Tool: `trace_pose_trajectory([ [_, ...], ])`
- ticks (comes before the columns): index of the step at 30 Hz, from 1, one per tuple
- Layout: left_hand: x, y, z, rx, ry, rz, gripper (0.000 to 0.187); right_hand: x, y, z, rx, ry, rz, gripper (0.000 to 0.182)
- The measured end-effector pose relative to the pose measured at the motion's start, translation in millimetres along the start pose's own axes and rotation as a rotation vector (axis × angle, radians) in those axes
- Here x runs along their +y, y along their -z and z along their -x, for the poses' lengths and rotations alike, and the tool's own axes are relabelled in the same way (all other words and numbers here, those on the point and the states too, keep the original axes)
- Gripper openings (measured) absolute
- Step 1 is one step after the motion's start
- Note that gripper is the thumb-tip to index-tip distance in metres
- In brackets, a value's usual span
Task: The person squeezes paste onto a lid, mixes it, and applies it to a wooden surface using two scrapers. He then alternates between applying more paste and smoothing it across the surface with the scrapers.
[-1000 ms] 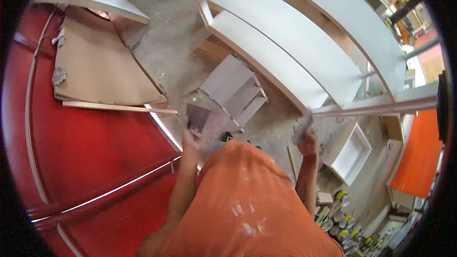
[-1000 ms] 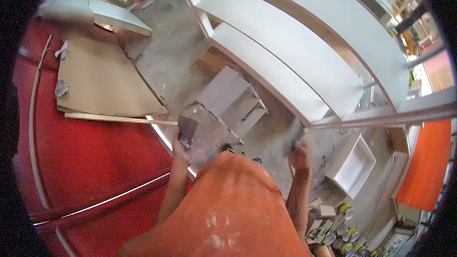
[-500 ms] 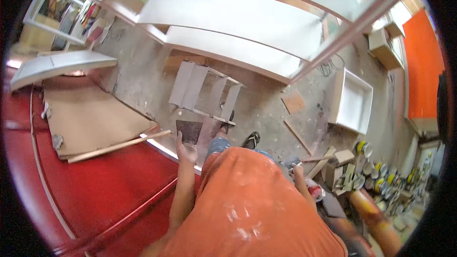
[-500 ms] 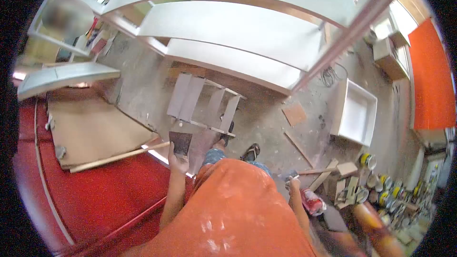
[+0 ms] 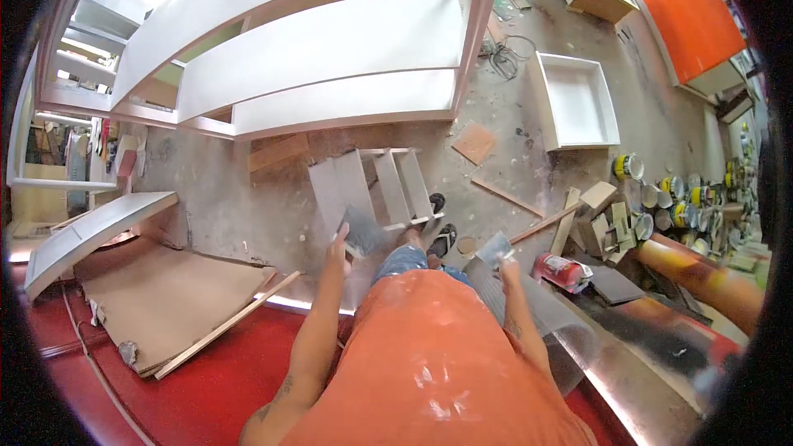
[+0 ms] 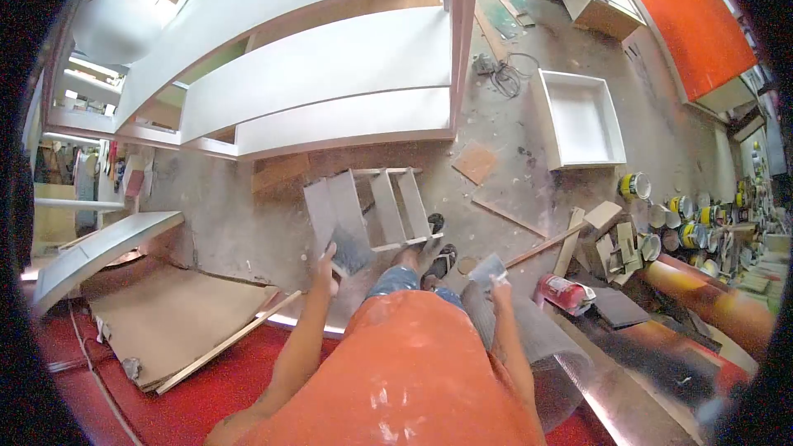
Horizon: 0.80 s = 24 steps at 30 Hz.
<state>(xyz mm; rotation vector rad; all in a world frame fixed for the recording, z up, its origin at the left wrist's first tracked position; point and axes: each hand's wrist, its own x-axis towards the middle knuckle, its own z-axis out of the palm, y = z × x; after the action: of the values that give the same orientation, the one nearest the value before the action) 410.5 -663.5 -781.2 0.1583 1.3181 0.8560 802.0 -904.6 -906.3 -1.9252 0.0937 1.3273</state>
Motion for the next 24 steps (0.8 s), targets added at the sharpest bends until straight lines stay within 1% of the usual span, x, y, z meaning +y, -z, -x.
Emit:
trace_pose_trajectory([
  [1,-12.2,17.6,-0.1,-0.055,0.012,-0.049,0.042,-9.3,-11.1,-0.6,-0.007,0.035,0.015,0.029],
  [2,-17.0,24.1,10.9,-0.034,0.043,-0.072,0.044,-18.8,-19.2,-5.0,-0.004,0.034,0.016,0.029],
  [3,-21.7,32.3,24.9,-0.011,0.075,-0.096,0.046,-26.5,-26.1,-7.6,-0.045,0.069,0.102,0.030],
  [4,-32.9,50.6,31.1,-0.012,0.078,-0.096,0.046,-33.0,-32.0,-8.7,-0.087,0.108,0.187,0.031],
  [5,-42.9,71.1,29.5,0.011,0.057,-0.087,0.046,-40.8,-38.8,-9.6,-0.057,0.070,0.226,0.027],
  [7,-43.3,90.6,30.5,0.032,0.042,-0.088,0.046,-53.0,-51.5,-12.3,-0.064,0.116,0.260,0.025],
  [8,-45.5,98.3,34.8,0.023,0.027,-0.055,0.046,-54.7,-54.1,-13.3,-0.075,0.157,0.306,0.023],
  [9,-46.1,105.2,38.4,0.018,0.013,-0.020,0.046,-51.1,-56.7,-25.1,-0.074,0.149,0.311,0.023],
  [11,-51.4,150.0,20.1,0.027,0.034,-0.029,0.046,-24.7,-55.9,-49.1,-0.127,0.297,0.445,0.022],
  [12,-54.4,168.8,16.5,0.024,0.032,-0.029,0.045,-21.5,-56.0,-47.2,-0.148,0.293,0.464,0.022],
  [13,-48.9,172.2,20.3,-0.019,0.005,-0.011,0.046,-23.6,-61.5,-48.9,-0.139,0.296,0.472,0.022],
  [14,-42.2,176.3,22.9,0.001,-0.008,0.004,0.046,-23.1,-65.7,-48.3,-0.130,0.297,0.478,0.022],
  [15,-39.6,190.6,16.8,0.052,0.021,-0.032,0.046,-14.3,-65.7,-53.2,-0.123,0.290,0.454,0.024],
  [16,-33.9,201.1,11.0,0.097,0.051,-0.070,0.046,-23.6,-73.7,-36.6,-0.139,0.299,0.462,0.024],
  [17,-26.5,196.1,15.2,0.106,-0.011,-0.045,0.050,-35.2,-75.2,-12.7,-0.101,0.238,0.389,0.024],
  [18,-22.7,207.1,12.9,0.111,-0.014,-0.037,0.050,-44.3,-80.8,10.0,-0.058,0.172,0.316,0.025],
  [19,-20.6,218.3,3.6,0.101,-0.018,-0.001,0.050,-37.4,-79.8,14.2,-0.091,0.183,0.263,0.030],
  [20,-15.3,225.2,-12.3,0.082,-0.027,0.038,0.051,-29.5,-80.0,21.0,-0.085,0.201,0.243,0.027],
  [21,-9.9,237.1,-21.0,0.193,-0.020,-0.020,0.054,-22.5,-80.9,31.1,-0.078,0.221,0.222,0.026],
  [22,-8.9,247.2,-32.3,0.184,-0.025,-0.006,0.054,-6.6,-78.6,30.8,-0.066,0.185,0.273,0.026],
  [23,-7.8,259.6,-42.2,0.225,-0.078,0.072,0.053,16.7,-75.7,25.4,-0.052,0.141,0.324,0.026],
  [24,-4.1,270.9,-49.6,0.269,-0.127,0.145,0.053,45.5,-69.7,19.0,-0.044,0.051,0.324,0.024],
])
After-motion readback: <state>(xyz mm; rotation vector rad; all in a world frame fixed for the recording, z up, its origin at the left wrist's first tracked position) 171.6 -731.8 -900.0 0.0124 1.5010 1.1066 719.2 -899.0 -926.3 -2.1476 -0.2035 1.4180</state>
